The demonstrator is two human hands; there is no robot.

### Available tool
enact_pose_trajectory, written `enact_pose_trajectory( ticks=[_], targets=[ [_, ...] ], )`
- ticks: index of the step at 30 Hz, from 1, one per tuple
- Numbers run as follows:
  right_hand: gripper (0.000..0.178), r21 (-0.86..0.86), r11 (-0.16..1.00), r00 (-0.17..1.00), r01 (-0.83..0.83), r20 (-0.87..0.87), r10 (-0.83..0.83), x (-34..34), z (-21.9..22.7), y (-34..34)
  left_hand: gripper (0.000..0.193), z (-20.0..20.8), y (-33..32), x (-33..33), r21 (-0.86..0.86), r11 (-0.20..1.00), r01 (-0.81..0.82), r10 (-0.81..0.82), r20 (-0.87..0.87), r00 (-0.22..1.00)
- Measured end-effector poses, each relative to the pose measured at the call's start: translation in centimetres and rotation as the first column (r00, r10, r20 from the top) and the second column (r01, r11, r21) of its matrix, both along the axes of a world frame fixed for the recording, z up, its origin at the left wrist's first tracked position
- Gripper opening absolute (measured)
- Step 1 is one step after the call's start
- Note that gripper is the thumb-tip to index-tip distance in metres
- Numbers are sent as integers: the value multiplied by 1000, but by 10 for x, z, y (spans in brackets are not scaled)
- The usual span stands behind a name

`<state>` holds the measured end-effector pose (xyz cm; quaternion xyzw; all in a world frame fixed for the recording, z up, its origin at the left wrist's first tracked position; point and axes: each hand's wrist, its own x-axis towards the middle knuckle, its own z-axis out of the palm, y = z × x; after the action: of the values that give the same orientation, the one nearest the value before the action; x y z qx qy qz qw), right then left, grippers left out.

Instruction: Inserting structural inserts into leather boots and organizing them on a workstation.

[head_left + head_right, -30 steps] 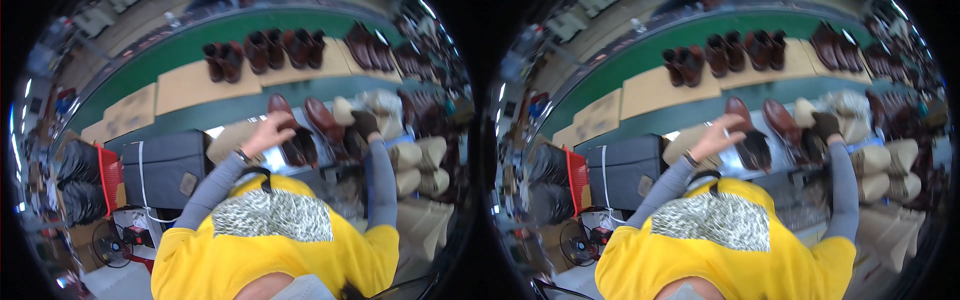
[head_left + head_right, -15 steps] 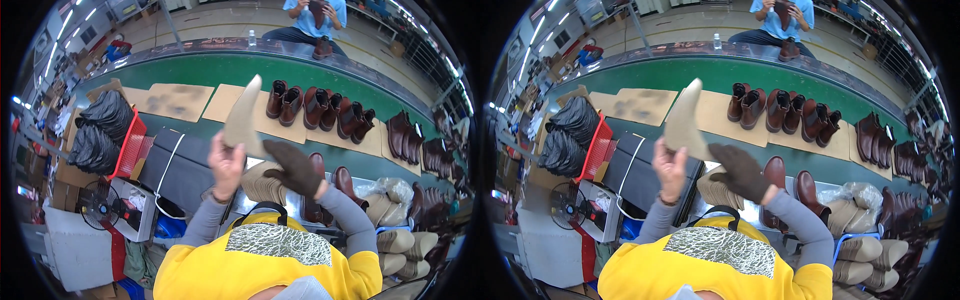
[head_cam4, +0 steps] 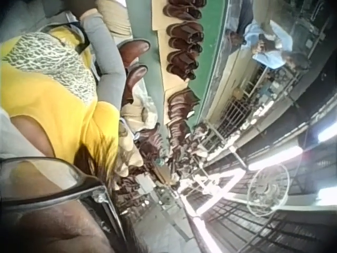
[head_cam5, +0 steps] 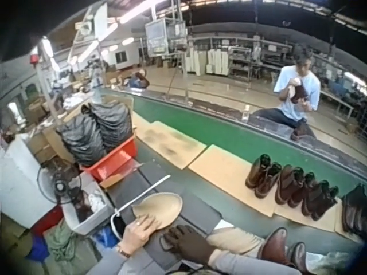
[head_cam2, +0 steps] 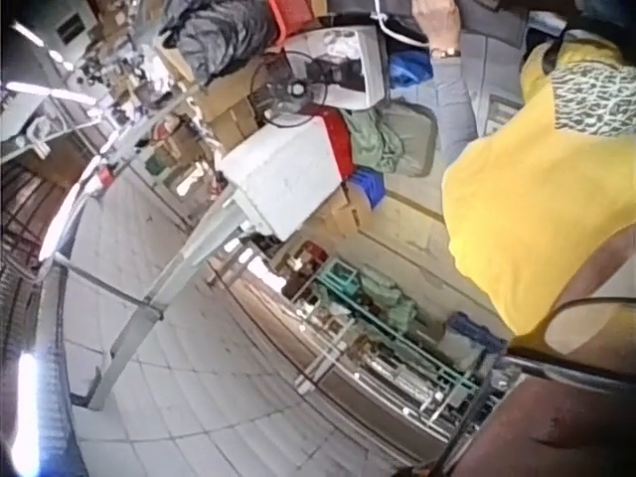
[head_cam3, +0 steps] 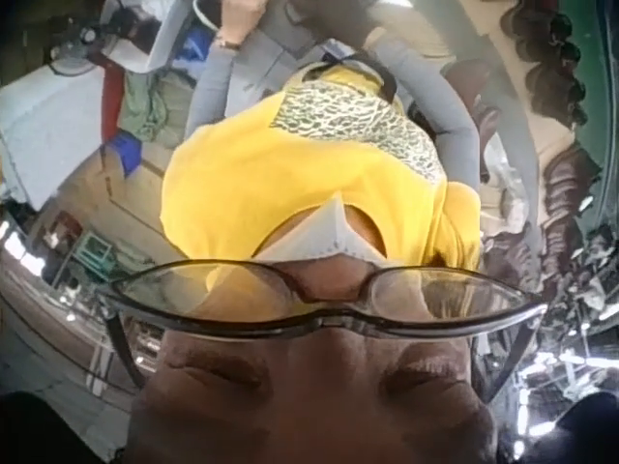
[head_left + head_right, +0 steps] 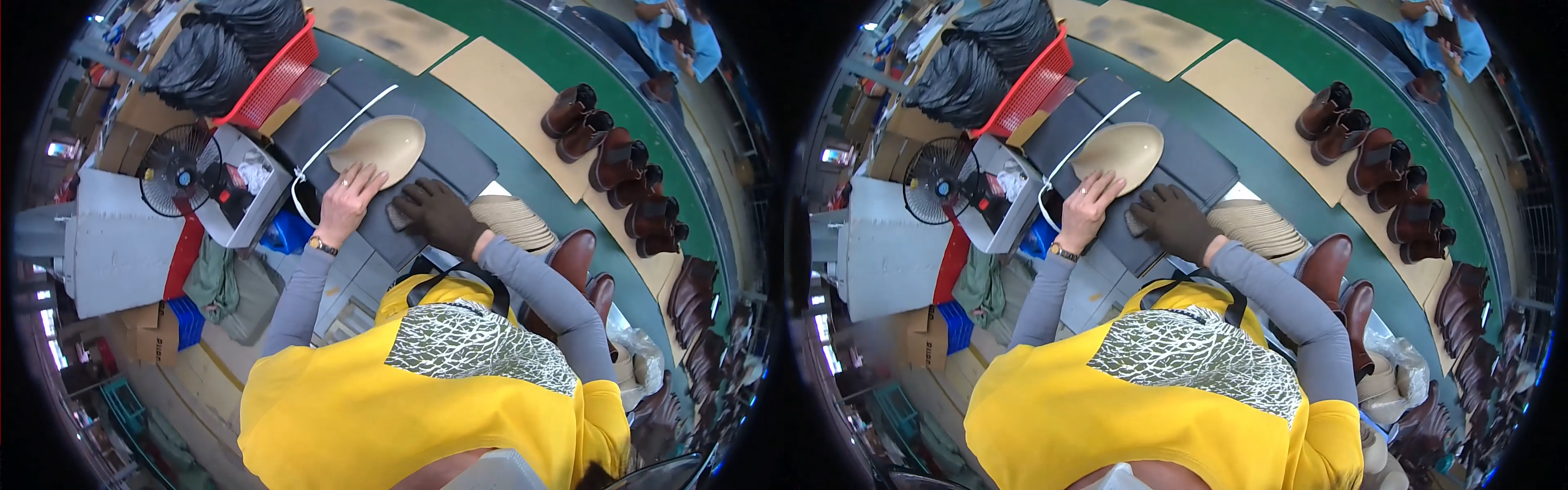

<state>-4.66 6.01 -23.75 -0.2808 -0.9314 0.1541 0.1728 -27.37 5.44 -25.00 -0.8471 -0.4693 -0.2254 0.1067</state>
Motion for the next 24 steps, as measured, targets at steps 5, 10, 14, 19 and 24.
enact_pose_trajectory(
  ticks=[5, 10, 14, 19, 24],
  targets=[
    [33, -55, 982, 973, -183, -154, 173, 7, 19, -15, 38, 4, 2, -6, 7, 995, 101, -100, -23, 995],
    [34, -103, 986, 983, -132, -143, 116, 21, 16, -13, 44, 12, 0, -11, -262, 947, 184, -200, -34, 979],
    [36, -19, 998, 990, 57, -129, -59, 11, 1, 4, 47, 27, 4, -9, -328, 918, 222, -253, -56, 966],
    [40, -15, 996, 983, 90, -160, -91, 7, 25, -16, 32, 4, 15, -15, -160, 951, 267, -270, -2, 963],
    [32, 144, 989, 990, -37, -131, 56, 4, 25, -9, 18, 10, 39, -7, -208, 956, 206, -141, 290, 946]
  ],
)
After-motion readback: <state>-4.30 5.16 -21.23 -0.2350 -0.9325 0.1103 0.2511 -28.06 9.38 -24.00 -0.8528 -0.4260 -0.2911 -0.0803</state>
